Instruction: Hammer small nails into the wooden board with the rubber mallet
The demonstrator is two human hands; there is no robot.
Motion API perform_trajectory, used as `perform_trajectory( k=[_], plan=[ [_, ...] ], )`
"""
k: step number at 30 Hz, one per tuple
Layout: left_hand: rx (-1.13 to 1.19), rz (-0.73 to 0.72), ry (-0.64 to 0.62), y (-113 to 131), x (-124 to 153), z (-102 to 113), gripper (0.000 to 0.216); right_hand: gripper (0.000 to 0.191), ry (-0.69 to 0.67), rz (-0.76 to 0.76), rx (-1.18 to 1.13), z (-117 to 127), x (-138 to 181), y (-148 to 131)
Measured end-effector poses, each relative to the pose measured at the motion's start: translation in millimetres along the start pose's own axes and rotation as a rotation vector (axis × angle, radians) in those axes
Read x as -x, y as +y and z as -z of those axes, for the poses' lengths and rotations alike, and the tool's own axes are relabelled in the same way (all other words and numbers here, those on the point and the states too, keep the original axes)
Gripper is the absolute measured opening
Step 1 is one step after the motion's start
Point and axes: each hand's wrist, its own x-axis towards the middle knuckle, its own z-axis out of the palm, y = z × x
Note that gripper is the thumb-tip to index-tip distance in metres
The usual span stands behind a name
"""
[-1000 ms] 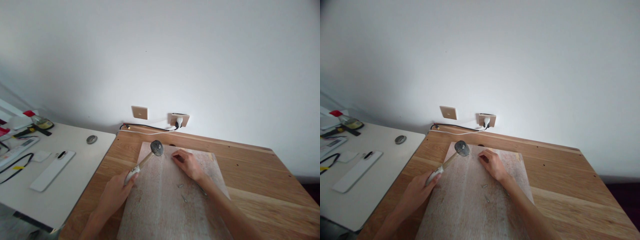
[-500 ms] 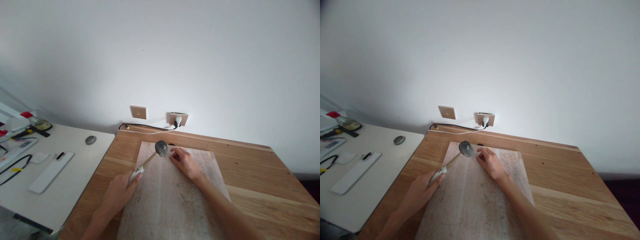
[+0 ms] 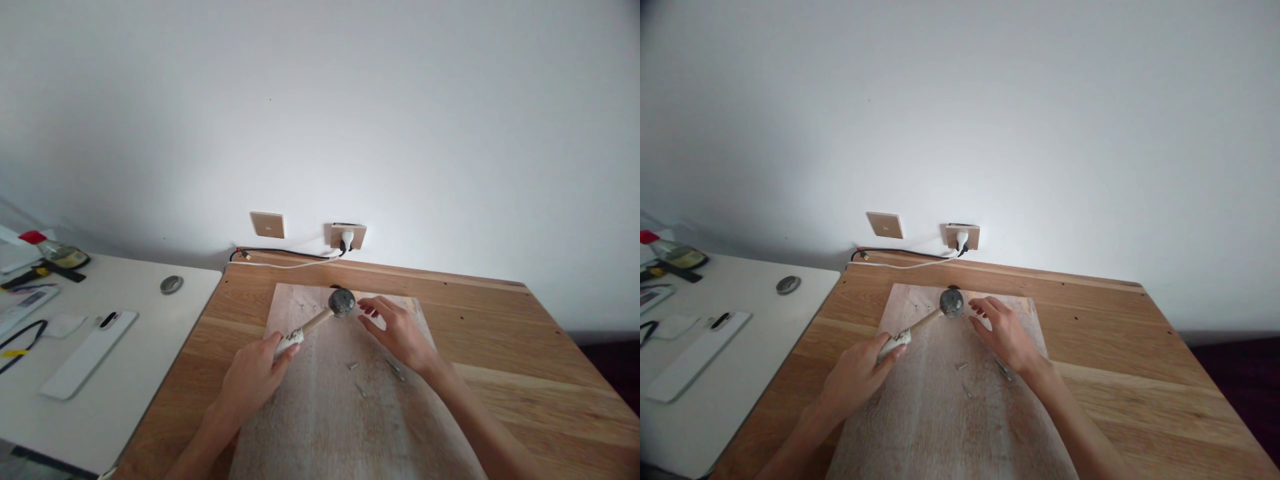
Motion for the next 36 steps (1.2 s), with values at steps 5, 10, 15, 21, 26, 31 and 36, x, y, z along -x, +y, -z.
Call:
perform_trajectory(
  k=[5,10,15,21,26,31,36],
  plan=[
    [0.023,0.015,-0.004,-3.7,-2.7,-3.1,0.042,0.022,-0.184,0.125,-0.011,12.1,20.5,-15.6],
    [0.119,0.004,0.019,-8.6,-2.1,-2.3,0.042,0.027,-0.461,0.275,0.102,4.5,31.4,-41.6],
    [0.204,0.012,0.065,-17.2,0.7,-7.7,0.042,0.02,-0.524,0.304,0.218,-3.1,28.9,-52.8],
    [0.283,0.04,0.114,-30.8,7.3,-15.8,0.045,0.023,-0.3,0.138,-0.118,-7.9,13.1,-9.7],
    [0.315,0.063,0.103,-33.2,8.1,-16.0,0.049,0.017,0.015,-0.052,-0.176,-24.6,-6.8,16.2],
    [0.323,0.064,0.114,-34.5,9.9,-16.1,0.047,0.015,-0.026,-0.082,-0.129,-32.6,-15.6,10.9],
    [0.326,0.081,0.102,-37.1,11.8,-15.8,0.047,0.014,-0.028,-0.065,-0.1,-33.6,-12.0,9.6]
  ],
)
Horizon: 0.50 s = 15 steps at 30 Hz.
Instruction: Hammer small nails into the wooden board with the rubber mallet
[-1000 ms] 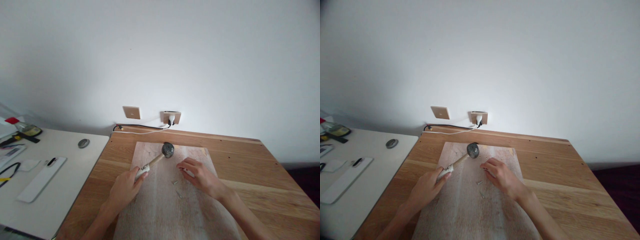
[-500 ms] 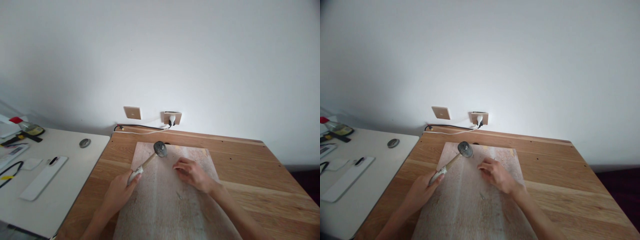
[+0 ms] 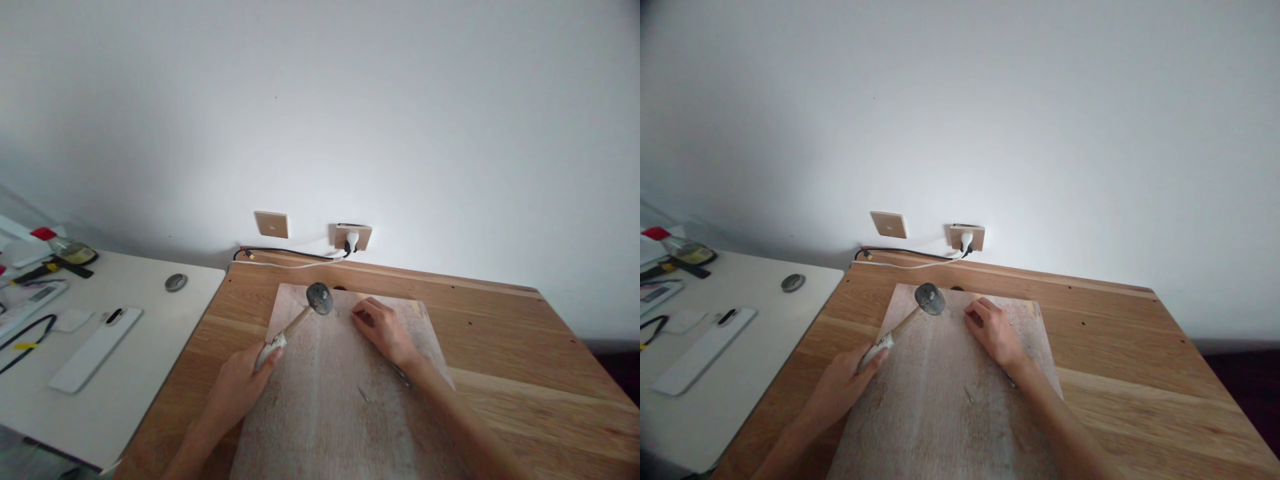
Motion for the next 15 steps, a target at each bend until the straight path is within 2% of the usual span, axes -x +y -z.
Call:
perform_trajectory(
  k=[5,10,15],
  plan=[
    [0.004,-0.015,0.002,1.6,-1.2,0.3,0.046,0.011,0.025,0.002,0.03,-4.3,2.2,4.9],
    [-0.008,-0.033,0.013,5.2,-2.1,0.0,0.045,0.02,0.034,-0.002,0.042,-7.4,2.3,7.0],
    [-0.052,-0.063,-0.023,19.7,-4.8,-0.9,0.044,0.019,0.04,0.005,0.063,-8.7,2.3,5.3]
  ],
)
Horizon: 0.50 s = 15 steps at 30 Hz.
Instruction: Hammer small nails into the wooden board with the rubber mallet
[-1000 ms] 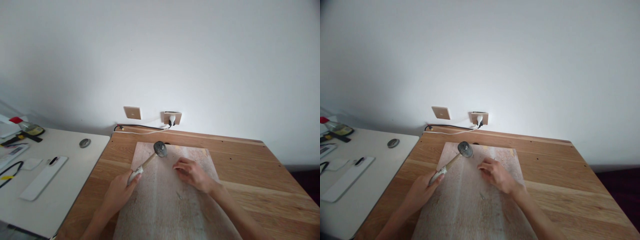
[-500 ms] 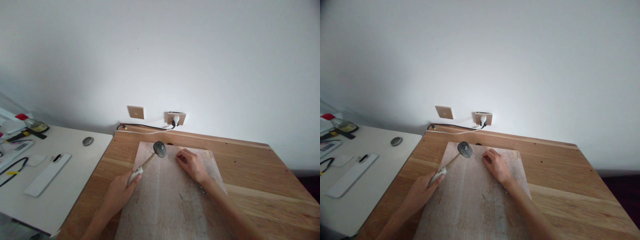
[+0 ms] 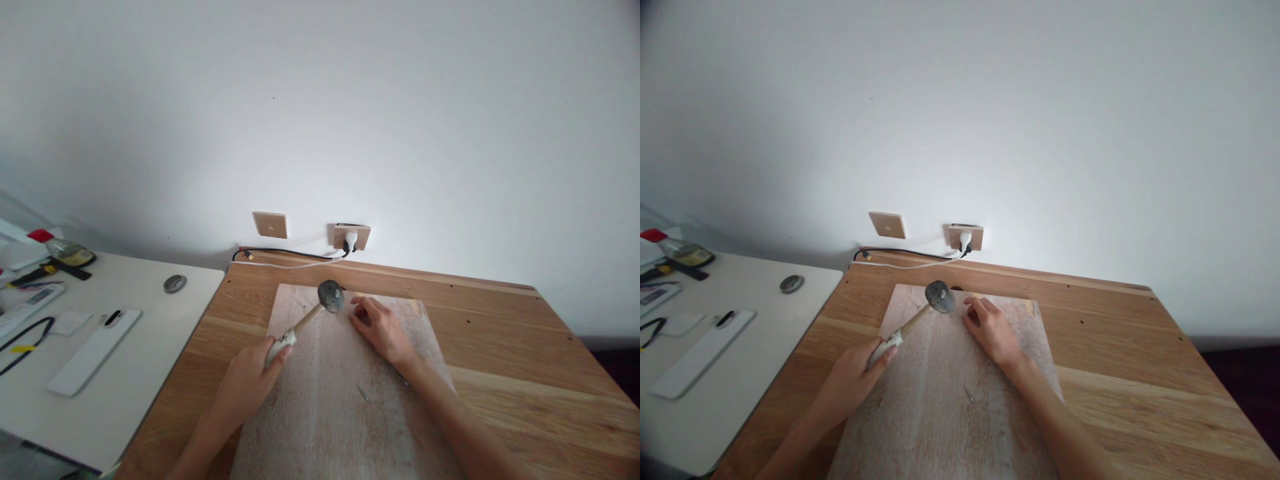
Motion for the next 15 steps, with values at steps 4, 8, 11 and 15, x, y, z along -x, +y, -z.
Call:
perform_trajectory(
  k=[4,8,11,15],
  plan=[
    [-0.085,-0.019,-0.031,17.1,-5.0,-2.0,0.043,0.029,0.002,-0.002,0.03,5.4,2.0,-2.9],
    [-0.143,-0.058,-0.04,27.3,-10.0,-6.0,0.045,0.033,0.054,-0.001,0.064,19.0,10.4,2.7],
    [-0.206,-0.064,-0.069,30.6,-12.3,-8.3,0.045,0.031,0.097,-0.015,0.081,31.1,20.9,11.9],
    [-0.252,-0.068,-0.086,33.0,-13.0,-10.6,0.045,0.025,0.113,-0.043,0.081,47.7,37.4,17.3]
  ],
)
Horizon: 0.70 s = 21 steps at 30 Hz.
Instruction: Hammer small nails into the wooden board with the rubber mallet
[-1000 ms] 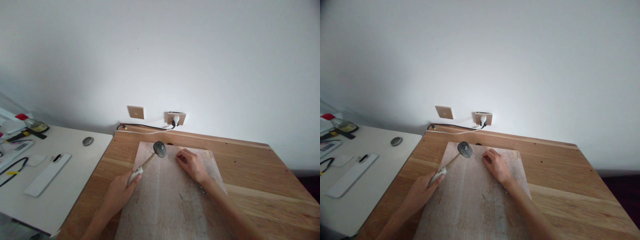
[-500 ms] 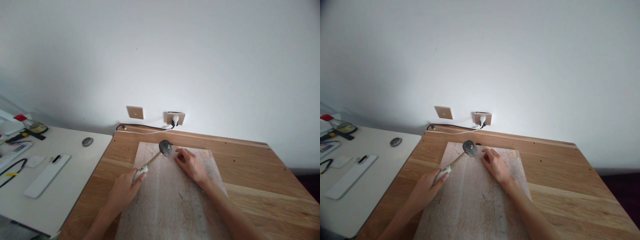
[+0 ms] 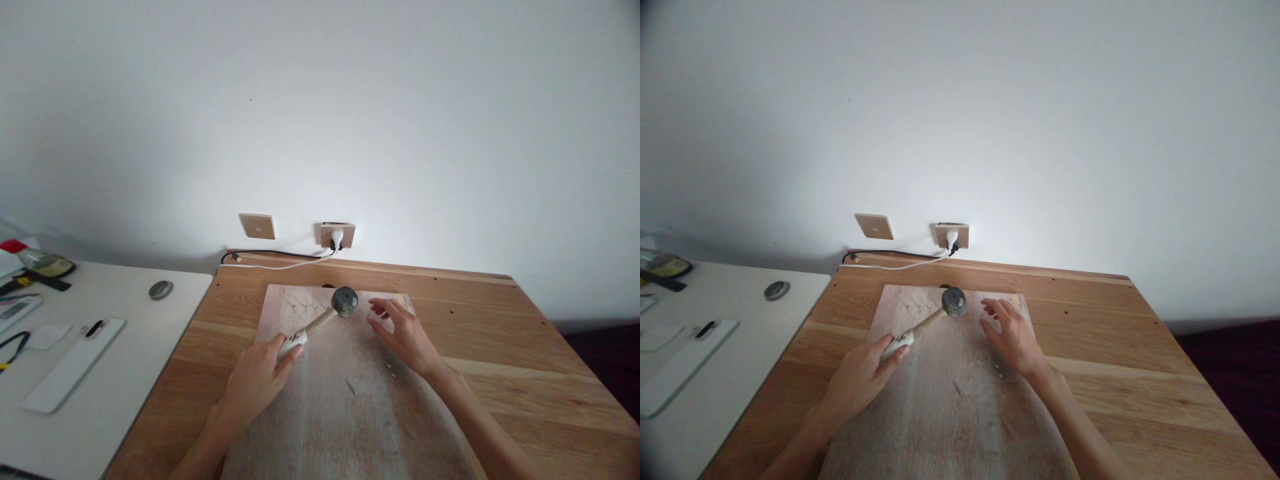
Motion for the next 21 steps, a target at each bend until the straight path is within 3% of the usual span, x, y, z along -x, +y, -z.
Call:
perform_trajectory(
  k=[4,8,10,17,21],
  plan=[
    [-0.036,-0.009,0.027,-0.2,0.2,0.3,0.045,0.021,-0.177,0.004,-0.02,19.8,17.5,-2.8],
    [0.001,0.004,0.032,-5.6,1.8,3.5,0.044,0.032,-0.33,0.142,0.059,35.9,37.1,-8.4],
    [0.047,0.025,0.04,-9.9,3.0,4.8,0.043,0.038,-0.34,0.254,0.149,41.0,44.9,-12.6],
    [0.189,0.092,0.106,-26.0,6.8,2.2,0.045,0.031,-0.32,0.726,0.404,47.0,51.4,-22.7],
    [0.231,0.094,0.129,-30.6,10.4,0.8,0.046,0.034,-0.346,0.788,0.358,45.1,50.6,-13.5]
  ],
)
